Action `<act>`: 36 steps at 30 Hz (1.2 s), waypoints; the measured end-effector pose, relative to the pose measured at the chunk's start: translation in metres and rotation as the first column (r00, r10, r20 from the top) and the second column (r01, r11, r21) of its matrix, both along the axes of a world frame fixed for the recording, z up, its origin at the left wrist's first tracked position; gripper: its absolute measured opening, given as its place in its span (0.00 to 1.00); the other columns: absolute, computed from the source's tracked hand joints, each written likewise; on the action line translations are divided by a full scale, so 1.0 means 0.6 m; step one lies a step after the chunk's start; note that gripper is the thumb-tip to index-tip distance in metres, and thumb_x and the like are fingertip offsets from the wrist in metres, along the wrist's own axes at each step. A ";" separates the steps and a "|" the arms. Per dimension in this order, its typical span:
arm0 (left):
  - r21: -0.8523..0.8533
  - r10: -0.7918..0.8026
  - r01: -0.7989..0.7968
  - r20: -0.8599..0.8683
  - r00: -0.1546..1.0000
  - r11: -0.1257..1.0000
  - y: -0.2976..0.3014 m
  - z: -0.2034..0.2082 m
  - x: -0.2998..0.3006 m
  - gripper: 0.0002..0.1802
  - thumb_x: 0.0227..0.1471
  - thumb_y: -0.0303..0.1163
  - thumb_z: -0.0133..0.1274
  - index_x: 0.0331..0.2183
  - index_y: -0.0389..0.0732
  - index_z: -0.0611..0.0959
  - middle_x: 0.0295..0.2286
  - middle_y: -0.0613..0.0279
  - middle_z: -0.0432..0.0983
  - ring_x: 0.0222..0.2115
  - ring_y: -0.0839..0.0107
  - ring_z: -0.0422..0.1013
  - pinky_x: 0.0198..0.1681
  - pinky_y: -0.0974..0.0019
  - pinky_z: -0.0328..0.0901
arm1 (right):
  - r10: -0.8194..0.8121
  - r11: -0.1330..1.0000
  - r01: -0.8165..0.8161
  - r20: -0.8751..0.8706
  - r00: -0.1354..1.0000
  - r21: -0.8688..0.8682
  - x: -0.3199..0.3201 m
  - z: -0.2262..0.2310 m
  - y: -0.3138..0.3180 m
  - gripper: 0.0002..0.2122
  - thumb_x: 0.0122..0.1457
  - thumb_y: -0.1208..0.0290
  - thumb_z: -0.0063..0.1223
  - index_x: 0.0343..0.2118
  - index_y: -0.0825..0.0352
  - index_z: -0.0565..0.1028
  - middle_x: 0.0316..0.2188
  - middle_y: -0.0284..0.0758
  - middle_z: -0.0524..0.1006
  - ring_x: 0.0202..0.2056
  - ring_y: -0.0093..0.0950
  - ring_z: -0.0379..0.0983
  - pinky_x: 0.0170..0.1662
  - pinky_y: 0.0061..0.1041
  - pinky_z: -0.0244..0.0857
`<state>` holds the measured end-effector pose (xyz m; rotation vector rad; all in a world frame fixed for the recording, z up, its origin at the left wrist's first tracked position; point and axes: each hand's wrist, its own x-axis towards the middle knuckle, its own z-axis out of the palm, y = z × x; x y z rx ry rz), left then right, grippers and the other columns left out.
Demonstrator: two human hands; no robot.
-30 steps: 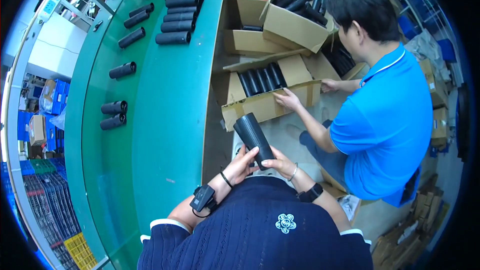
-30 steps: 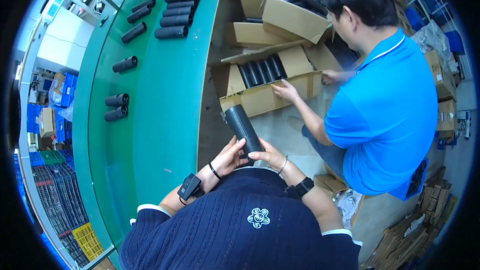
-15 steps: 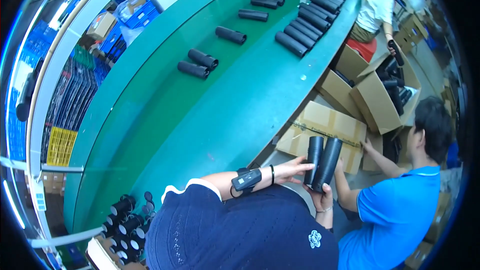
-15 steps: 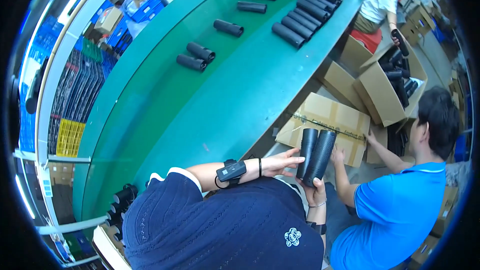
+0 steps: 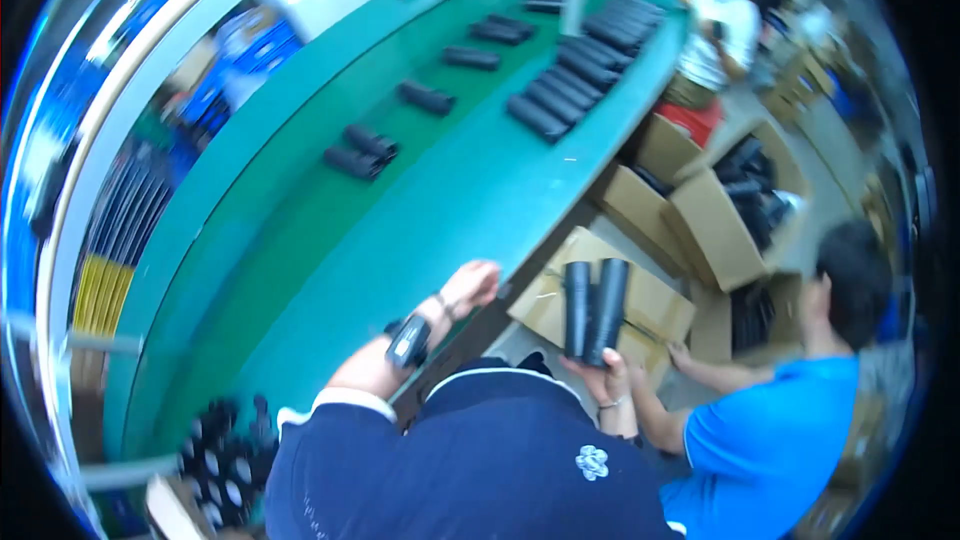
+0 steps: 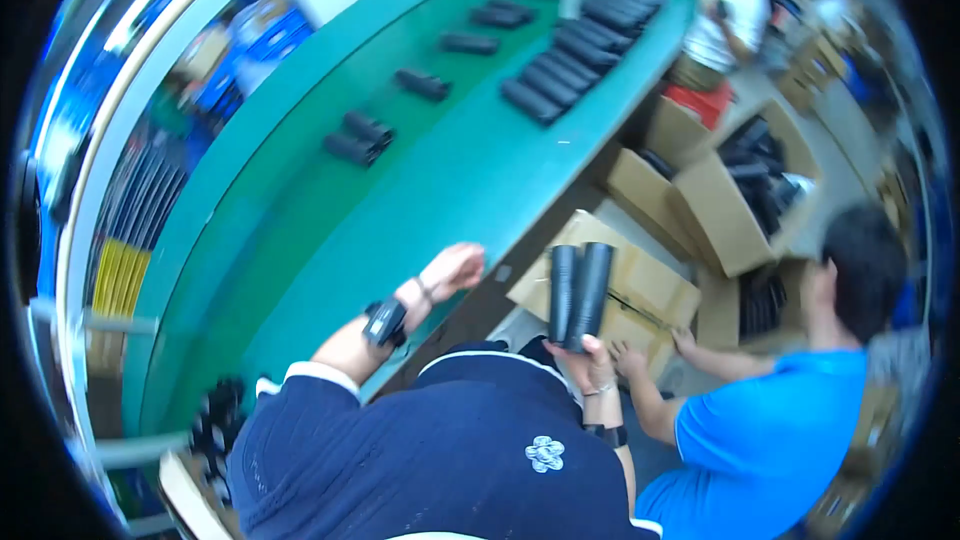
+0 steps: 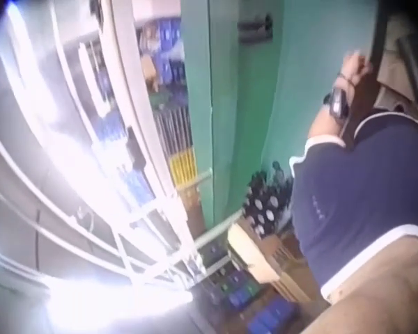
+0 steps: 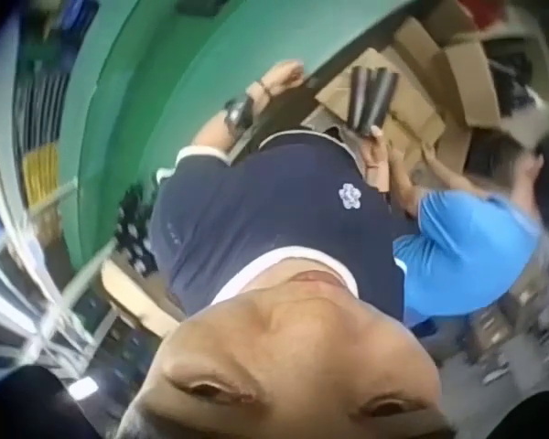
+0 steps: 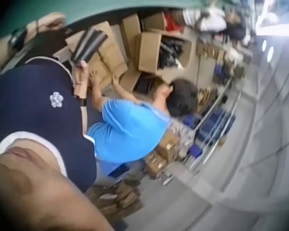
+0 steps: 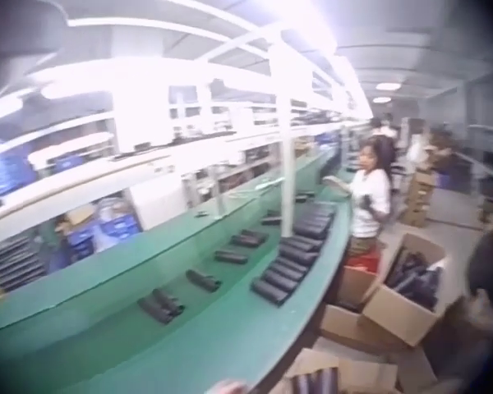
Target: The person picks up black cylinders from a conveyor belt, presses caps onto their ends, and places them back down. They then gather several of the capped cylinders and arrange them inside a cardboard box.
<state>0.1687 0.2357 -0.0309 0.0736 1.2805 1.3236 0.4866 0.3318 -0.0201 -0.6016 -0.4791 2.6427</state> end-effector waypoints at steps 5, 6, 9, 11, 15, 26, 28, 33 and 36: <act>-0.127 0.329 -0.389 -0.338 0.882 0.912 0.028 -0.038 -0.134 0.12 0.47 0.38 0.56 0.35 0.46 0.75 0.30 0.66 0.68 0.33 0.73 0.65 0.32 0.64 0.65 | 0.071 0.995 -0.076 0.082 0.994 0.068 0.020 -0.042 0.055 0.36 0.48 0.60 0.57 0.59 0.64 0.56 0.50 0.39 0.68 0.49 0.35 0.67 0.55 0.48 0.57; -0.148 0.401 -0.485 -0.387 0.831 0.862 0.037 0.011 -0.203 0.11 0.46 0.36 0.56 0.33 0.46 0.75 0.29 0.66 0.67 0.31 0.73 0.65 0.32 0.64 0.65 | 0.090 0.994 -0.094 0.063 0.994 0.064 -0.021 -0.010 0.065 0.36 0.48 0.60 0.57 0.59 0.64 0.56 0.50 0.39 0.68 0.49 0.35 0.67 0.55 0.48 0.57; -0.102 0.498 -0.676 -0.598 0.628 0.729 0.033 -0.029 -0.336 0.15 0.44 0.37 0.56 0.36 0.44 0.77 0.29 0.63 0.71 0.29 0.69 0.66 0.28 0.62 0.65 | 0.036 0.999 -0.038 0.130 0.991 0.015 -0.037 0.012 0.069 0.31 0.46 0.61 0.58 0.54 0.68 0.62 0.46 0.40 0.71 0.47 0.35 0.69 0.55 0.48 0.58; -0.092 0.522 -0.815 -0.726 0.448 0.572 -0.022 -0.099 -0.457 0.16 0.45 0.40 0.55 0.36 0.42 0.77 0.30 0.59 0.72 0.27 0.66 0.68 0.23 0.62 0.64 | 0.086 0.996 -0.090 0.143 0.986 0.021 -0.058 0.016 0.074 0.31 0.47 0.61 0.58 0.54 0.68 0.62 0.46 0.40 0.71 0.47 0.36 0.69 0.55 0.48 0.58; -0.310 0.397 -0.870 -0.795 0.458 0.382 -0.040 -0.145 -0.595 0.33 0.45 0.51 0.52 0.44 0.31 0.73 0.45 0.36 0.67 0.46 0.46 0.67 0.50 0.51 0.62 | 0.061 0.997 -0.069 0.225 0.972 0.027 -0.078 -0.001 0.078 0.32 0.47 0.59 0.57 0.54 0.66 0.62 0.48 0.38 0.71 0.49 0.36 0.67 0.55 0.49 0.57; -0.021 0.489 -0.885 -0.827 0.277 0.465 -0.014 -0.157 -0.679 0.46 0.36 0.43 0.66 0.50 0.30 0.60 0.41 0.41 0.70 0.41 0.49 0.70 0.46 0.52 0.65 | 0.090 0.992 -0.118 0.426 0.900 0.039 -0.167 0.001 0.102 0.30 0.45 0.61 0.59 0.52 0.66 0.64 0.46 0.38 0.72 0.47 0.36 0.70 0.54 0.50 0.59; 0.199 0.831 -0.820 -0.290 0.474 0.537 0.002 -0.129 -0.633 0.26 0.40 0.29 0.59 0.43 0.34 0.69 0.36 0.54 0.72 0.36 0.60 0.71 0.41 0.55 0.67 | 0.069 0.995 -0.098 0.466 0.882 0.037 -0.170 0.007 0.101 0.31 0.44 0.61 0.59 0.52 0.66 0.63 0.45 0.38 0.72 0.47 0.36 0.70 0.54 0.51 0.59; 0.447 0.616 -0.748 0.429 0.661 0.491 -0.046 -0.069 -0.539 0.30 0.50 0.45 0.44 0.49 0.33 0.67 0.39 0.49 0.72 0.37 0.58 0.71 0.46 0.47 0.65 | 0.108 0.988 -0.147 0.440 0.891 0.055 -0.212 0.014 0.114 0.31 0.44 0.61 0.59 0.52 0.66 0.64 0.47 0.38 0.71 0.50 0.36 0.67 0.56 0.54 0.54; 0.475 0.633 -0.717 0.358 0.687 0.510 -0.046 -0.040 -0.497 0.28 0.56 0.53 0.43 0.45 0.37 0.70 0.34 0.55 0.73 0.35 0.63 0.72 0.42 0.51 0.69 | 0.166 0.979 -0.200 0.431 0.887 0.034 -0.222 0.010 0.123 0.31 0.46 0.61 0.58 0.53 0.67 0.63 0.48 0.38 0.71 0.50 0.36 0.67 0.57 0.53 0.53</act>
